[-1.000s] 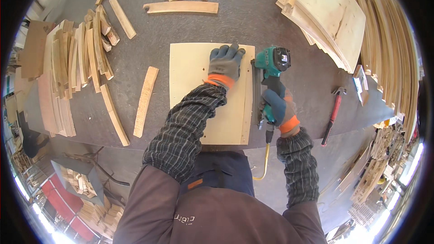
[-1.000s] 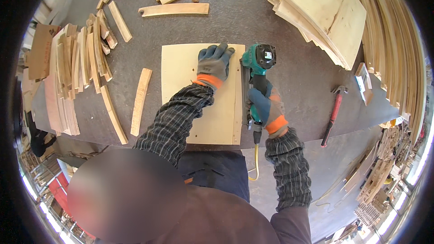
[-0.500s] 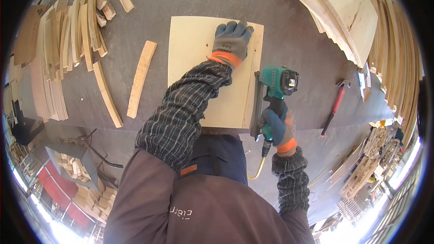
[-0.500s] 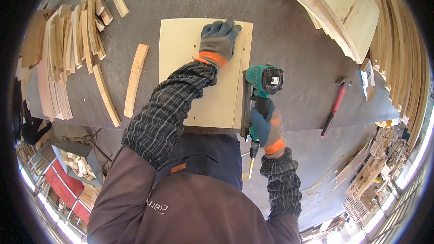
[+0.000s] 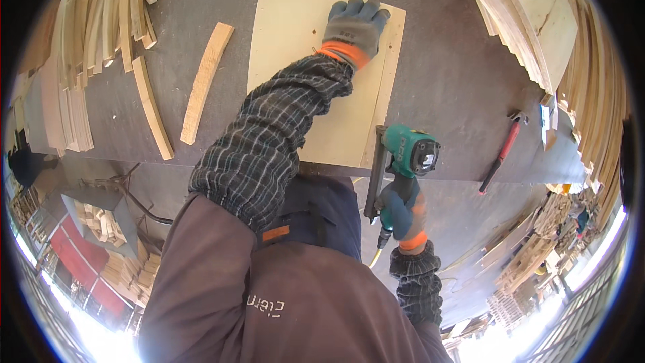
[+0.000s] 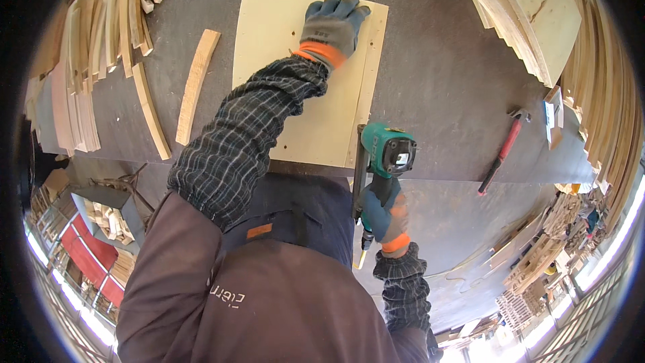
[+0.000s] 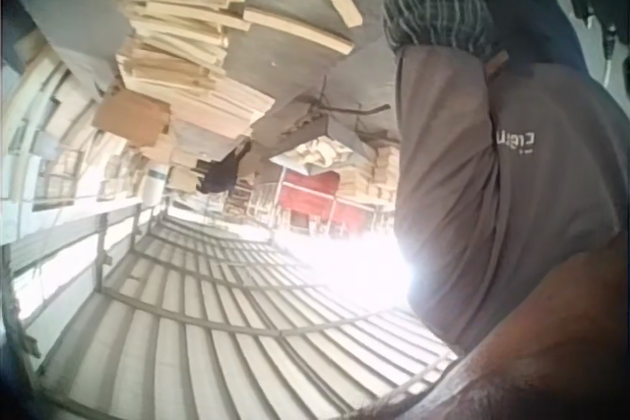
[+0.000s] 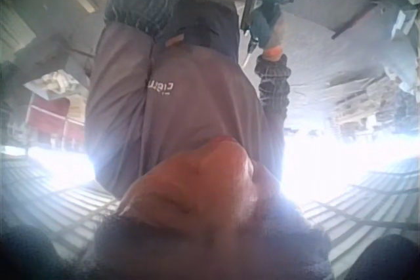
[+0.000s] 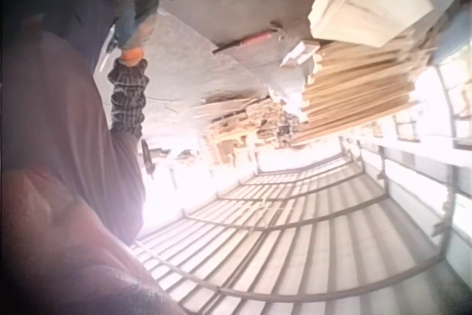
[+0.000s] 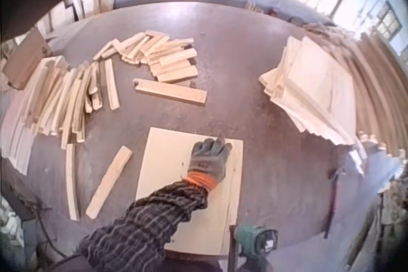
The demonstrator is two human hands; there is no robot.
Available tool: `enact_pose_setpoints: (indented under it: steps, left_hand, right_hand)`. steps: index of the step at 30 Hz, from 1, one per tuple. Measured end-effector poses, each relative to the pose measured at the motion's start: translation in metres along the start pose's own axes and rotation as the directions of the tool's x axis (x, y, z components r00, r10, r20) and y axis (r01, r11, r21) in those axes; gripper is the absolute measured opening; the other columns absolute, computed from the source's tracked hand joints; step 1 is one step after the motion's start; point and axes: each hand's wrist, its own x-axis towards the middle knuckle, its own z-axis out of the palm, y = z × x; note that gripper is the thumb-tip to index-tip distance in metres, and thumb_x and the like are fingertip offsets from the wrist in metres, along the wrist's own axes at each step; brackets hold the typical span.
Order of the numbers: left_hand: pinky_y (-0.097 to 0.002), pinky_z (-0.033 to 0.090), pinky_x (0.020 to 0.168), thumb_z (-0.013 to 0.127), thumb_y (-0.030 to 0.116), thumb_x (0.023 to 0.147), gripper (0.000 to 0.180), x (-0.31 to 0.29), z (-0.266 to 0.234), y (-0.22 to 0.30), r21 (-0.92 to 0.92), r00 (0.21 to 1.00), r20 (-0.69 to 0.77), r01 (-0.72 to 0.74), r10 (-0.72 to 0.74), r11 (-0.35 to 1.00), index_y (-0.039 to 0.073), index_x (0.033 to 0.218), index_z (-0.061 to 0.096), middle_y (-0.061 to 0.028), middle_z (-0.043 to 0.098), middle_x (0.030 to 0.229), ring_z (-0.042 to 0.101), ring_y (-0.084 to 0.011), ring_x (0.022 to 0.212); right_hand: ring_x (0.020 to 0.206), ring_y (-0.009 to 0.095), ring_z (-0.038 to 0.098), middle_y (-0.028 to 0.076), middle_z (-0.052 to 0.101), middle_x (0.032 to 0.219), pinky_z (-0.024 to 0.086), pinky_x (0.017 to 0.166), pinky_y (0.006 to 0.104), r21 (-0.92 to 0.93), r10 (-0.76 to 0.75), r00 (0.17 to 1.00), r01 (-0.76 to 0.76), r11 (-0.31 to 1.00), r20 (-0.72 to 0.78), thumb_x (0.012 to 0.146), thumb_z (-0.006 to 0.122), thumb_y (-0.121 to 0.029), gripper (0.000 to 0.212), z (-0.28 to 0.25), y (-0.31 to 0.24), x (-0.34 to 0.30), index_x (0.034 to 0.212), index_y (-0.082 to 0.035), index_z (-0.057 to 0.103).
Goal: Assembling a wooden frame by nailing wooden strips to a plywood base using a pneumatic nail gun.
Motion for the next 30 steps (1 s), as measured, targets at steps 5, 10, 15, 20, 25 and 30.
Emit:
enact_pose_setpoints:
  steps: [5,10,15,20,25,30]
  left_hand:
    - [-0.0487,0.045,0.112,0.067,0.014,0.092,0.04,0.001,0.004,0.002,-0.002,1.0,0.008,0.0,0.0,1.0,0.017,0.132,0.073,-0.0071,0.063,0.147,0.06,-0.0294,0.131]
    - [-0.0498,0.044,0.114,0.066,0.018,0.094,0.038,-0.001,0.005,0.0,-0.014,0.999,0.028,0.025,-0.024,1.0,0.019,0.131,0.073,-0.009,0.061,0.149,0.057,-0.0311,0.135]
    - [-0.0529,0.033,0.123,0.061,0.038,0.1,0.046,0.013,0.008,-0.008,0.094,0.997,-0.004,0.082,-0.082,0.992,0.017,0.141,0.067,-0.0116,0.056,0.156,0.05,-0.0353,0.144]
    - [-0.055,0.023,0.128,0.061,0.066,0.095,0.075,0.052,-0.014,0.015,0.1,0.907,0.349,0.213,-0.235,0.972,0.015,0.15,0.06,-0.0175,0.052,0.158,0.043,-0.0397,0.149]
    - [-0.0551,0.035,0.119,0.072,0.053,0.089,0.063,0.059,0.003,0.053,0.109,0.907,0.357,0.197,-0.224,0.974,0.01,0.134,0.071,-0.02,0.064,0.142,0.055,-0.04,0.138]
    - [-0.0511,0.05,0.102,0.072,0.037,0.083,0.036,0.037,0.02,0.088,-0.091,0.944,0.331,0.044,-0.012,0.995,0.013,0.107,0.082,-0.0149,0.077,0.119,0.07,-0.0351,0.114]
  right_hand:
    - [0.076,0.014,0.066,0.004,0.069,0.087,0.055,0.069,0.0333,-0.098,0.014,0.996,-0.023,0.995,-0.094,0.092,0.07,-0.014,0.023,0.005,0.018,-0.015,0.111,-0.004,0.065]
    - [0.073,0.015,0.066,0.005,0.07,0.087,0.055,0.066,0.0339,-0.116,0.044,0.998,-0.05,0.992,-0.055,0.092,0.07,-0.014,0.022,-0.006,0.02,-0.028,0.11,-0.003,0.065]
    - [0.078,0.016,0.069,0.007,0.072,0.09,0.057,0.071,0.0337,-0.025,-0.06,0.987,0.057,0.998,-0.15,0.092,0.07,-0.013,0.03,-0.043,0.018,-0.032,0.12,-0.001,0.065]
    - [0.081,0.026,0.074,0.01,0.077,0.096,0.058,0.073,0.0413,-0.715,-0.549,0.783,0.202,0.669,-0.293,0.092,0.071,-0.018,0.056,-0.125,0.034,0.046,0.145,-0.004,0.059]
    - [0.092,0.036,0.074,0.018,0.077,0.112,0.059,0.083,0.0445,-0.933,-0.491,0.815,-0.154,0.326,-0.307,0.093,0.072,-0.031,0.059,-0.186,0.008,0.119,0.145,-0.006,0.06]
    - [0.117,0.031,0.069,0.017,0.069,0.137,0.055,0.097,0.0388,-0.723,-0.64,0.703,0.264,0.639,-0.309,0.099,0.073,-0.021,0.056,-0.172,-0.026,0.115,0.15,-0.006,0.056]
